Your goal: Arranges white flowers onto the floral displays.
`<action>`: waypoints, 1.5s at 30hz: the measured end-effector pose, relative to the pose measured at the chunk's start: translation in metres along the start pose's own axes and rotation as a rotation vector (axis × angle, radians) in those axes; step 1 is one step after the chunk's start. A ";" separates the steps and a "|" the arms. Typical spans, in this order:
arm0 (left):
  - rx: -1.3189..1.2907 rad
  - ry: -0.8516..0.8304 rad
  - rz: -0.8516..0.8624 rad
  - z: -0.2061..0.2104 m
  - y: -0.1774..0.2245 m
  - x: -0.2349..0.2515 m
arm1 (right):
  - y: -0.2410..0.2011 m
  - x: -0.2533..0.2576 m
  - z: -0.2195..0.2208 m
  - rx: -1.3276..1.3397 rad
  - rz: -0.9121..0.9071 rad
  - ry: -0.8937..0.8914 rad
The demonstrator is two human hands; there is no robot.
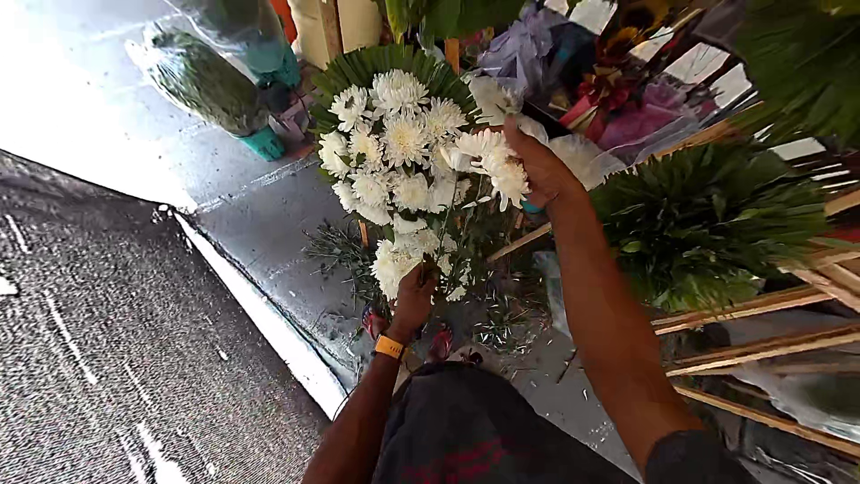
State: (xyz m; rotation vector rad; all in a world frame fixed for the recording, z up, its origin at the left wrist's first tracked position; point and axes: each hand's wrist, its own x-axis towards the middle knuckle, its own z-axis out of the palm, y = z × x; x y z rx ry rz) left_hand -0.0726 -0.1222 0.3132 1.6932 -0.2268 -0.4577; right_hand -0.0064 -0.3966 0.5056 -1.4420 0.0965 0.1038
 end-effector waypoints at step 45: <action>0.123 -0.208 0.053 -0.055 0.064 -0.073 | 0.156 -0.096 0.168 0.321 0.033 0.345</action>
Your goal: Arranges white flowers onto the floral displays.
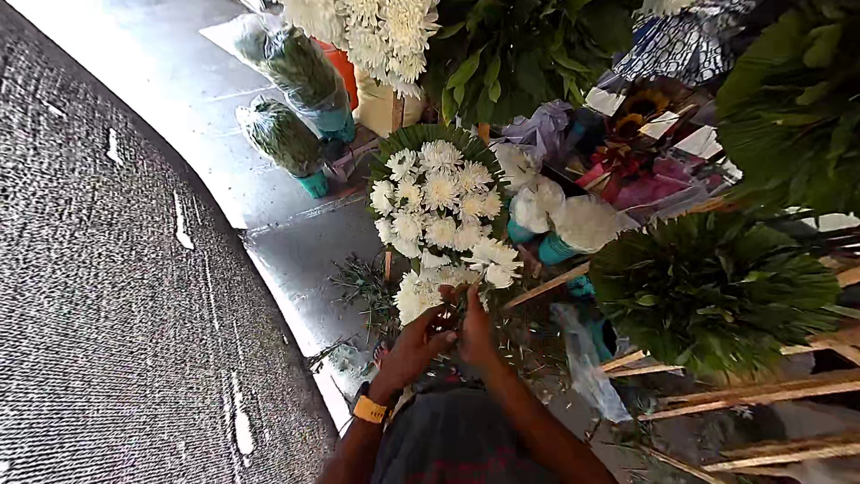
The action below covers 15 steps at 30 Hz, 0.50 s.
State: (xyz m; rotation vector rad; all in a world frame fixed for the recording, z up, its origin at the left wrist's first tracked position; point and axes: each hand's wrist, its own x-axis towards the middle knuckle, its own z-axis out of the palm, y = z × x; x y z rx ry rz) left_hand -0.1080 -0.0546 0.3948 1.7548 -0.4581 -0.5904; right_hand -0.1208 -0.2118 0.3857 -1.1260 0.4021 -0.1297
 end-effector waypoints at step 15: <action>-0.117 0.231 -0.110 0.021 -0.011 -0.018 | -0.011 -0.009 -0.034 -0.092 0.260 -0.074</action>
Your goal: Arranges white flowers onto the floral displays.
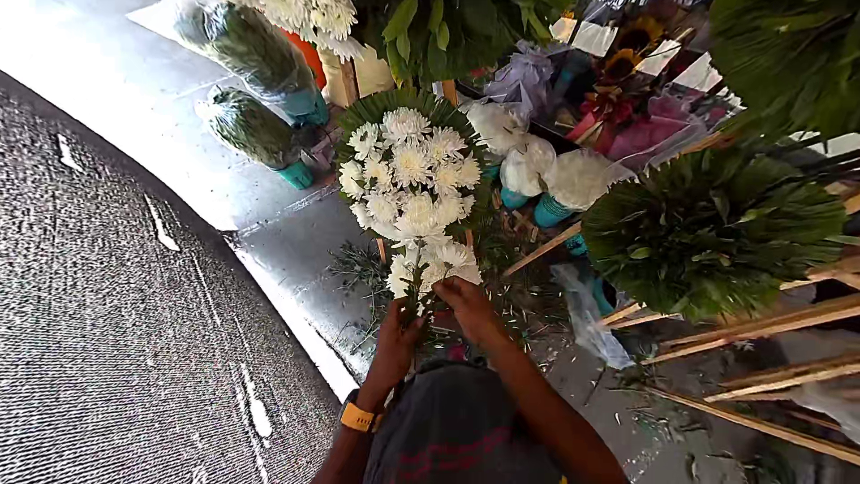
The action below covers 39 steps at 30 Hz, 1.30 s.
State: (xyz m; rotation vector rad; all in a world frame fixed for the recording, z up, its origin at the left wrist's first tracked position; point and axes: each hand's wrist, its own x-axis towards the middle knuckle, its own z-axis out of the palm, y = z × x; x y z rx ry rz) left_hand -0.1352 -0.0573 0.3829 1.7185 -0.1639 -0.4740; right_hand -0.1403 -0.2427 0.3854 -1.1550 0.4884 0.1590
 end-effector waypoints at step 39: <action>0.410 -0.073 0.063 -0.037 0.002 0.018 | 0.030 0.011 0.035 0.286 -0.075 0.168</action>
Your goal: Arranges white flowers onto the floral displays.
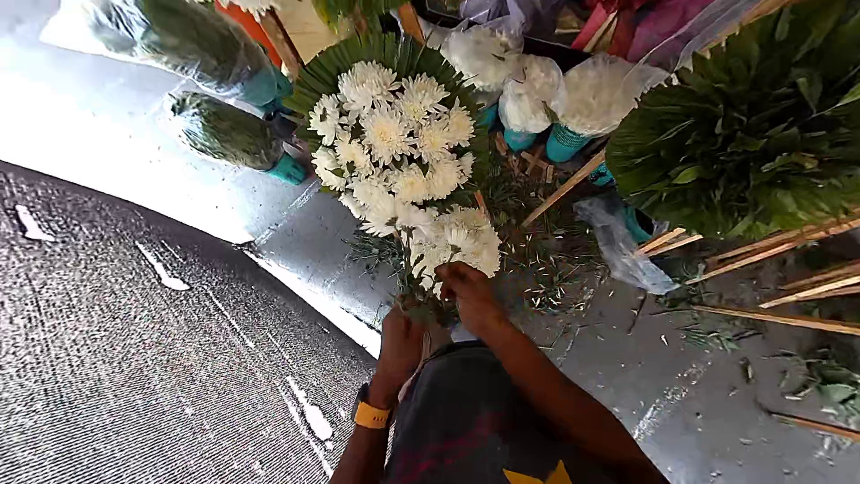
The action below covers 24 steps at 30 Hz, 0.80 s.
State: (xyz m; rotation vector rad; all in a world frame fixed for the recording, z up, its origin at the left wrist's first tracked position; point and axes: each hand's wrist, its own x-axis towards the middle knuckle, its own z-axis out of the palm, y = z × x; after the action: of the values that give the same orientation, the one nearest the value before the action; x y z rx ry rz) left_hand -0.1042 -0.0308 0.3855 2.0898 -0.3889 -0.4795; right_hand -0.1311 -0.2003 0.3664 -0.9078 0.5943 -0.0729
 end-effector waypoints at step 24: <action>-0.011 0.176 -0.289 -0.153 -0.083 0.040 | 0.068 0.249 0.056 0.637 -0.361 0.785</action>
State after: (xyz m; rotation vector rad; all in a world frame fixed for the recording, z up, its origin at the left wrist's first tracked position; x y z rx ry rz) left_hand 0.0115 0.1054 0.3838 2.1673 0.0190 -0.4584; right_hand 0.0934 -0.1937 0.2282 -0.3210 1.0425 -0.9257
